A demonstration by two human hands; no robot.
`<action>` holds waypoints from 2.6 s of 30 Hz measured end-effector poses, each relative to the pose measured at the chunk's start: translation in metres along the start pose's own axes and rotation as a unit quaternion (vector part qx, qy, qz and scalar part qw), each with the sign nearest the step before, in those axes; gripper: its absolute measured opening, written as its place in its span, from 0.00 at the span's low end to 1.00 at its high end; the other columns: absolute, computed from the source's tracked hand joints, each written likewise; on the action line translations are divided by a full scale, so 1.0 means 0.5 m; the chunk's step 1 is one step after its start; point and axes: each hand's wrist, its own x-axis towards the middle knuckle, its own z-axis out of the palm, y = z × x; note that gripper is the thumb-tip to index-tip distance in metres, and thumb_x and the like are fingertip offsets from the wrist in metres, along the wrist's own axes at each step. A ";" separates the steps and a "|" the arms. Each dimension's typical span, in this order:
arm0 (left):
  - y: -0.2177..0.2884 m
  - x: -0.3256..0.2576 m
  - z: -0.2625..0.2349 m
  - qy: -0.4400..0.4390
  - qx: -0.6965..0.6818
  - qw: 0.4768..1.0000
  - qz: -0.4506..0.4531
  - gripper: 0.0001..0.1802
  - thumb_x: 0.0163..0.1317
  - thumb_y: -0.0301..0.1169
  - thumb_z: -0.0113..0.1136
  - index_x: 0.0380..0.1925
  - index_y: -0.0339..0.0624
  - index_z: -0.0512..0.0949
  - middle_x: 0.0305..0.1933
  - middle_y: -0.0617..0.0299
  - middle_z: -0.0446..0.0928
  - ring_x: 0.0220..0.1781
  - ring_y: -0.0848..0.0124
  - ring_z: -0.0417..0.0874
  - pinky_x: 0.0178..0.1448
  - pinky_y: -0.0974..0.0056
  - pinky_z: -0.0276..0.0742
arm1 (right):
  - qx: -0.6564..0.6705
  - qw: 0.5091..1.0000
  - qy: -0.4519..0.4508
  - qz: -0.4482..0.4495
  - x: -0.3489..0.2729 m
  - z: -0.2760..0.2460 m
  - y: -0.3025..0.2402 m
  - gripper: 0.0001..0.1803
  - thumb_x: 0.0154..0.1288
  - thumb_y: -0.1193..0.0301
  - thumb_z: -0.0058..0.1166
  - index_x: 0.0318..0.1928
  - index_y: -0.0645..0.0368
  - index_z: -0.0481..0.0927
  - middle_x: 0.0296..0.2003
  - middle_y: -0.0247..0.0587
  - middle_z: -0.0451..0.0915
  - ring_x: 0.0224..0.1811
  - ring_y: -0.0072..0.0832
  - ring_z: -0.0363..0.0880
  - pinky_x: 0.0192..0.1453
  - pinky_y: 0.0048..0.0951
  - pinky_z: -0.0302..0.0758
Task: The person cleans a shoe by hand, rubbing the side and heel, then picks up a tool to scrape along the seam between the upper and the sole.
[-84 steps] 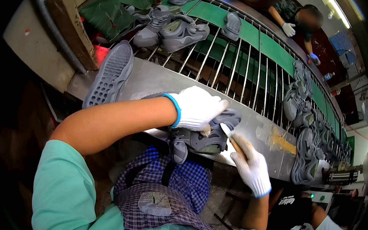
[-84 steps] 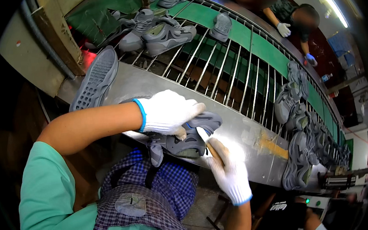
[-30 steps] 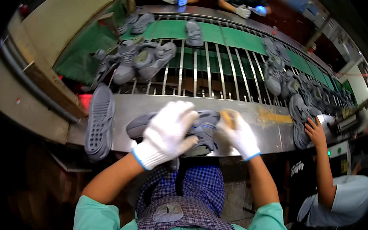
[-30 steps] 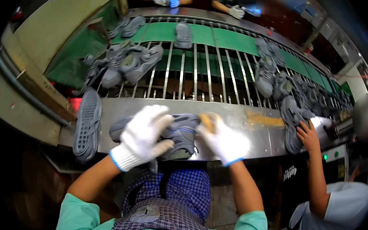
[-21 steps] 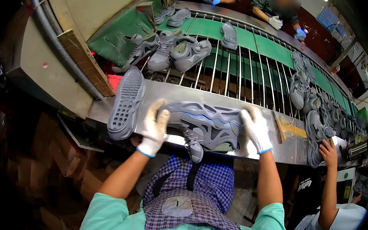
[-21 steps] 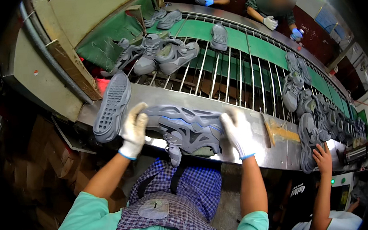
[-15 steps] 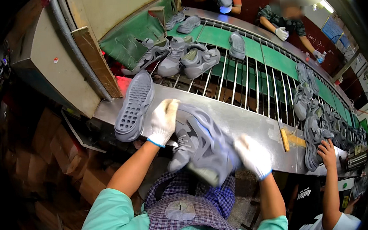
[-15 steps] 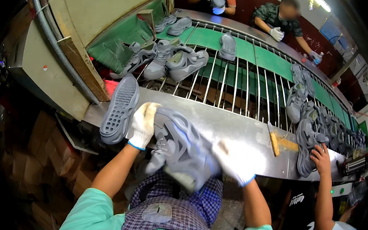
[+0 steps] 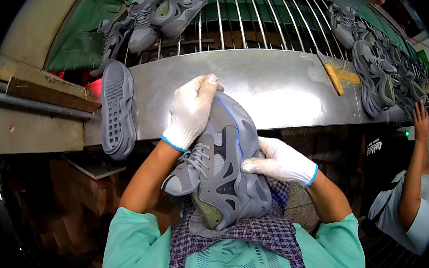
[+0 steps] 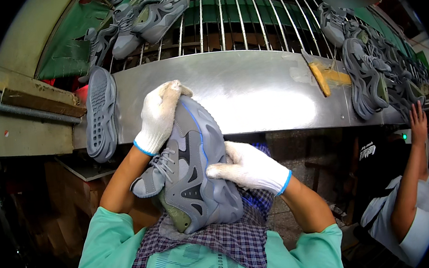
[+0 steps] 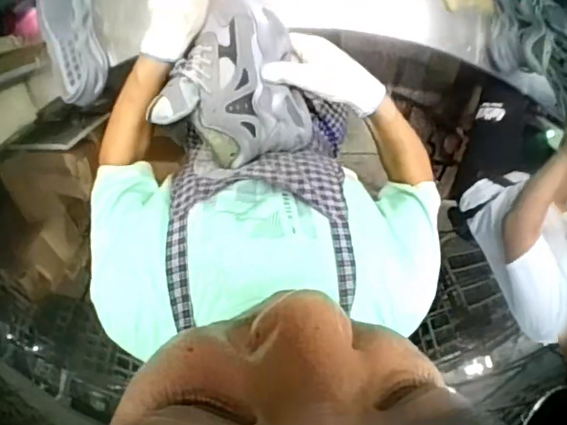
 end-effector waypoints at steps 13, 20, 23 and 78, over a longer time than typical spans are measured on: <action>0.005 0.003 -0.006 0.044 0.056 0.997 0.016 0.24 0.82 0.43 0.52 0.40 0.35 0.88 0.28 0.58 0.83 0.32 0.73 0.80 0.45 0.66 0.79 | -0.274 0.951 0.122 -0.073 0.031 -0.003 -0.054 0.38 0.72 0.46 0.65 0.65 0.68 0.79 0.49 0.53 0.89 0.51 0.40 0.89 0.61 0.42 0.83; 0.015 0.014 -0.009 -0.002 0.047 0.999 0.027 0.24 0.81 0.42 0.52 0.39 0.33 0.87 0.29 0.58 0.82 0.33 0.73 0.79 0.43 0.64 0.75 | -0.319 0.945 0.073 0.007 0.059 -0.049 -0.107 0.48 0.73 0.29 0.52 0.43 0.72 0.88 0.25 0.53 0.85 0.27 0.42 0.85 0.38 0.44 0.83; -0.003 0.012 -0.019 -0.002 -0.002 1.000 0.024 0.24 0.82 0.41 0.50 0.39 0.31 0.87 0.34 0.56 0.84 0.38 0.72 0.80 0.48 0.65 0.76 | -0.412 0.910 0.045 0.011 0.078 -0.065 -0.146 0.53 0.73 0.24 0.44 0.34 0.71 0.89 0.21 0.49 0.82 0.22 0.38 0.85 0.30 0.41 0.83; -0.234 0.402 -0.099 0.160 -0.178 0.961 -0.136 0.47 0.70 0.47 0.72 0.78 0.28 0.63 0.72 0.45 0.77 0.71 0.57 0.79 0.75 0.55 0.72 | -0.447 0.718 0.463 -0.265 0.157 -0.165 0.013 0.20 0.63 0.63 0.68 0.54 0.56 0.86 0.48 0.46 0.88 0.53 0.47 0.86 0.62 0.49 0.82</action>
